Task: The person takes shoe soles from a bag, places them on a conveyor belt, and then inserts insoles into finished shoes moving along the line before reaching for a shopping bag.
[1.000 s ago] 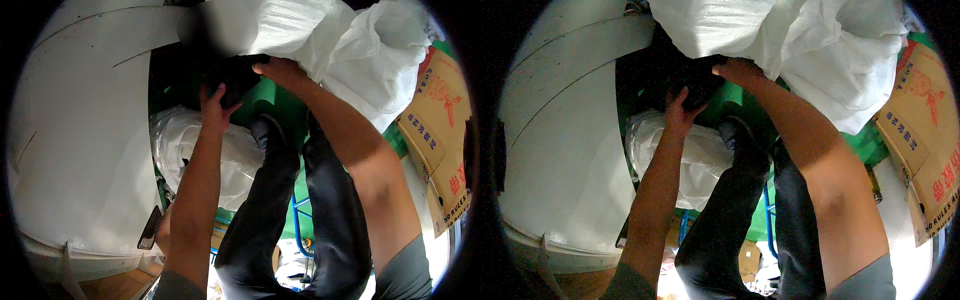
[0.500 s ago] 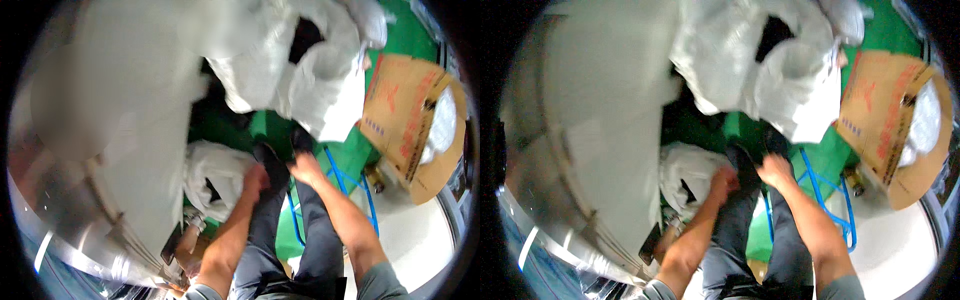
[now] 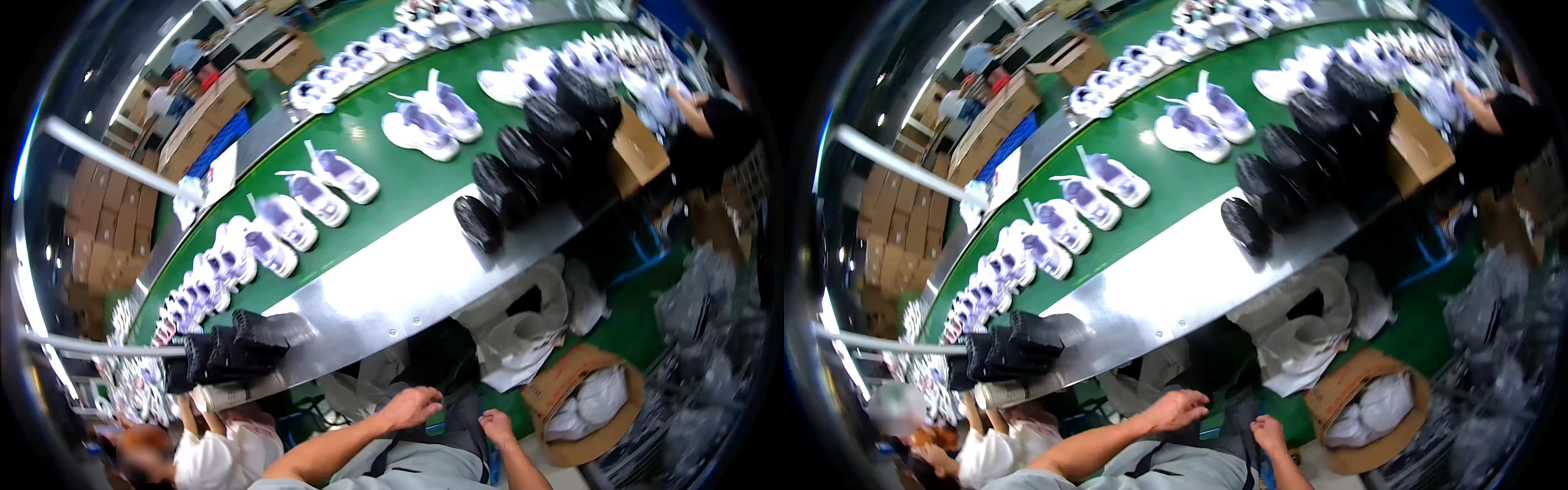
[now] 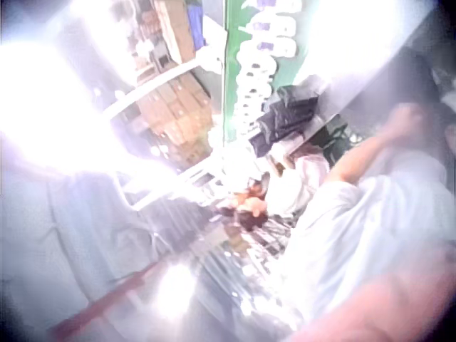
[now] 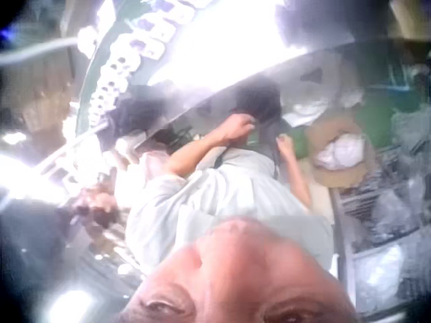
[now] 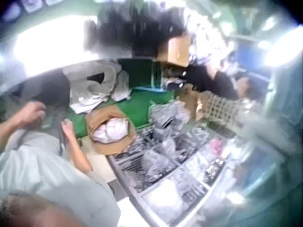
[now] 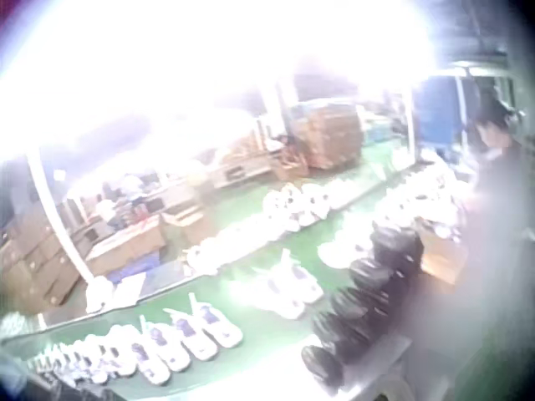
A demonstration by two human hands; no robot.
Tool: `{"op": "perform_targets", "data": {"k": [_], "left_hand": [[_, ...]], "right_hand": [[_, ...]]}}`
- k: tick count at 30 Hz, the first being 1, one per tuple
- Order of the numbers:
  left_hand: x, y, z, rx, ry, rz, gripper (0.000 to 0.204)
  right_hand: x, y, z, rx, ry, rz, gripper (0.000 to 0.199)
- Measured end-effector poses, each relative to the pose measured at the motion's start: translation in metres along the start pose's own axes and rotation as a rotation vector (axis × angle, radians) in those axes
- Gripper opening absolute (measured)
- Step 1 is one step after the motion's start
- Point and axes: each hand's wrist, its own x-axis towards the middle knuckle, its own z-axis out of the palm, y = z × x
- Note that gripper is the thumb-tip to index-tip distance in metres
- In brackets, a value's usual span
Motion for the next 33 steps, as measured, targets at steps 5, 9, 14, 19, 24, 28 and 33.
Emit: {"op": "perform_targets", "data": {"k": [5,9,14,19,24,28,33], "left_hand": [[-0.001,0.018,-0.104,0.187,0.657,0.079,0.027],[0.039,0.025,-0.204,0.331,0.986,0.072,0.035],[0.105,0.036,-0.319,0.446,1.078,-0.003,0.061],[0.16,0.023,-0.369,0.396,0.782,-0.409,0.065],[0.174,0.026,-0.395,0.157,0.57,-0.607,0.061],[0.193,-0.045,-0.387,0.233,0.634,-0.393,0.051],[0.25,0.017,-0.366,0.544,0.575,-0.26,0.034]], "right_hand": [[0.002,-0.111,-0.037,0.173,-0.128,-0.144,0.027],[0.025,-0.187,-0.045,0.161,-0.11,-0.367,0.025],[0.015,-0.272,-0.055,0.173,-0.086,-0.342,0.028],[0.011,-0.272,-0.065,0.224,-0.005,-0.258,0.028],[0.008,-0.234,-0.066,0.293,0.035,-0.082,0.026],[0.014,-0.219,-0.065,0.31,0.022,-0.01,0.025],[0.011,-0.19,-0.081,0.452,0.059,0.133,0.023]]}}
